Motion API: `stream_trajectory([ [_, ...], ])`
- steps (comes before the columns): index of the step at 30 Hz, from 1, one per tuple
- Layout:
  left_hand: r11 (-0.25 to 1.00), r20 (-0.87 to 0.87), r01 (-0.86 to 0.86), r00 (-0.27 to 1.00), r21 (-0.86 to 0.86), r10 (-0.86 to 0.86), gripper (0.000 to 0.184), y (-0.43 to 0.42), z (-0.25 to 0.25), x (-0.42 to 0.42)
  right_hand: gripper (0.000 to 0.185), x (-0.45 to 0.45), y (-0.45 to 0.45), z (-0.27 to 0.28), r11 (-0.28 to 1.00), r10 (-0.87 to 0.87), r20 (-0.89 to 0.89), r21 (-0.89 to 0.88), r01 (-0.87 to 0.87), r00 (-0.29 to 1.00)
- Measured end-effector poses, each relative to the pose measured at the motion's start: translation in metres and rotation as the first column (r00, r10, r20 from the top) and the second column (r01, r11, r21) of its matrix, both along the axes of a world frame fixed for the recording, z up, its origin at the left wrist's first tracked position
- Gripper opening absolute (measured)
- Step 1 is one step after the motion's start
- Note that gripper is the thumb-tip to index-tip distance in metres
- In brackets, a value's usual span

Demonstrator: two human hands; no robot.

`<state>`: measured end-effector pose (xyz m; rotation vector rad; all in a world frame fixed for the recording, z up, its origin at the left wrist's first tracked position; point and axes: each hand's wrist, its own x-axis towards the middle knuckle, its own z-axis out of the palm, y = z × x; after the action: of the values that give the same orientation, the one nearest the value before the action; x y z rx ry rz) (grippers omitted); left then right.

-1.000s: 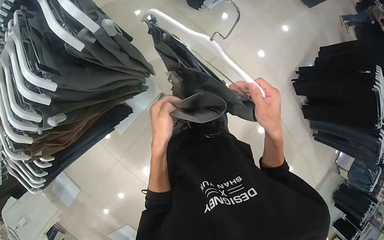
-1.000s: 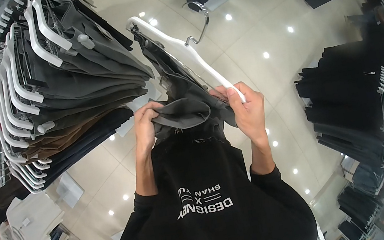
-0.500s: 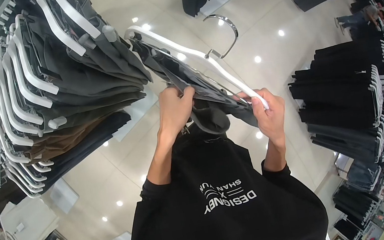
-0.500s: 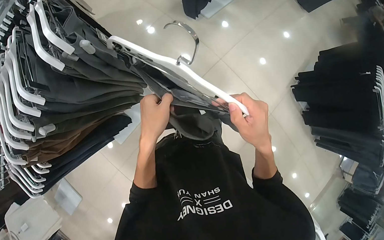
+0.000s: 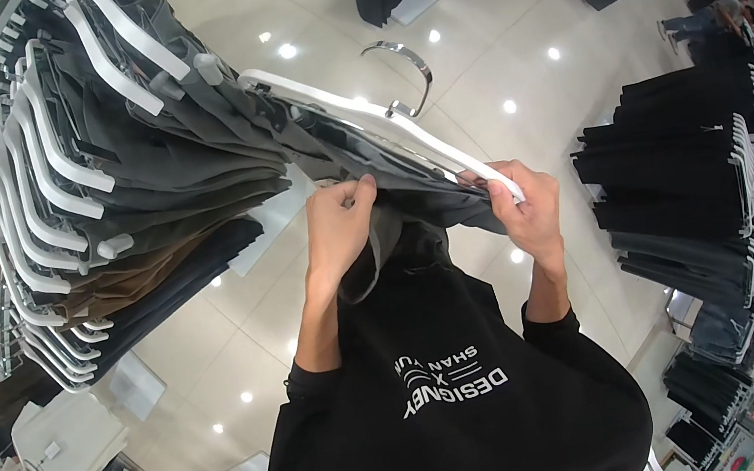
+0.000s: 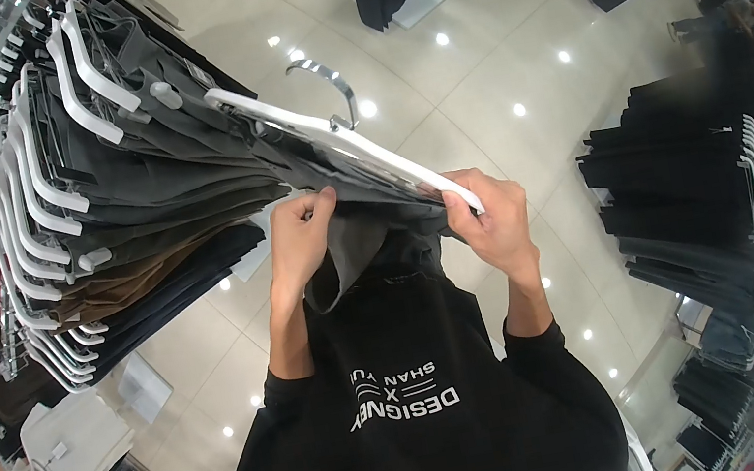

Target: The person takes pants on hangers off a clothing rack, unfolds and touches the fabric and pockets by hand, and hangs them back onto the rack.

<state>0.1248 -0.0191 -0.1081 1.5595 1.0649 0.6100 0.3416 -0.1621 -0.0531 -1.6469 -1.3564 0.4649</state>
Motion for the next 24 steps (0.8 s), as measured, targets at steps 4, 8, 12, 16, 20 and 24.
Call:
stream_trajectory([
  [4,0.997,-0.027,-0.023,0.999,-0.069,0.022,0.052,-0.003,-0.009,-0.02,0.021,0.012,-0.004,-0.001,0.993,-0.095,-0.178,0.05,0.105,0.979],
  [8,0.992,-0.141,-0.112,0.985,-0.061,0.102,0.038,-0.003,-0.057,-0.041,0.032,0.042,-0.02,0.01,0.982,-0.13,-0.234,0.105,0.158,0.964],
  [12,0.983,-0.189,-0.14,0.969,0.121,0.162,0.022,-0.008,-0.099,-0.048,0.033,0.065,-0.035,0.017,0.959,-0.186,-0.325,0.145,0.243,0.927],
  [16,0.99,-0.238,-0.123,0.962,0.062,0.135,0.016,-0.009,-0.116,-0.046,0.031,0.073,-0.04,0.029,0.934,-0.228,-0.312,0.198,0.298,0.922],
  [20,0.996,-0.325,-0.02,0.945,0.087,0.048,0.017,-0.008,-0.14,-0.048,0.034,0.079,-0.044,0.036,0.915,-0.248,-0.302,0.24,0.326,0.92],
  [24,0.996,-0.389,0.089,0.917,-0.014,-0.087,0.025,-0.007,-0.145,-0.057,0.037,0.081,-0.045,0.043,0.898,-0.282,-0.301,0.252,0.361,0.911],
])
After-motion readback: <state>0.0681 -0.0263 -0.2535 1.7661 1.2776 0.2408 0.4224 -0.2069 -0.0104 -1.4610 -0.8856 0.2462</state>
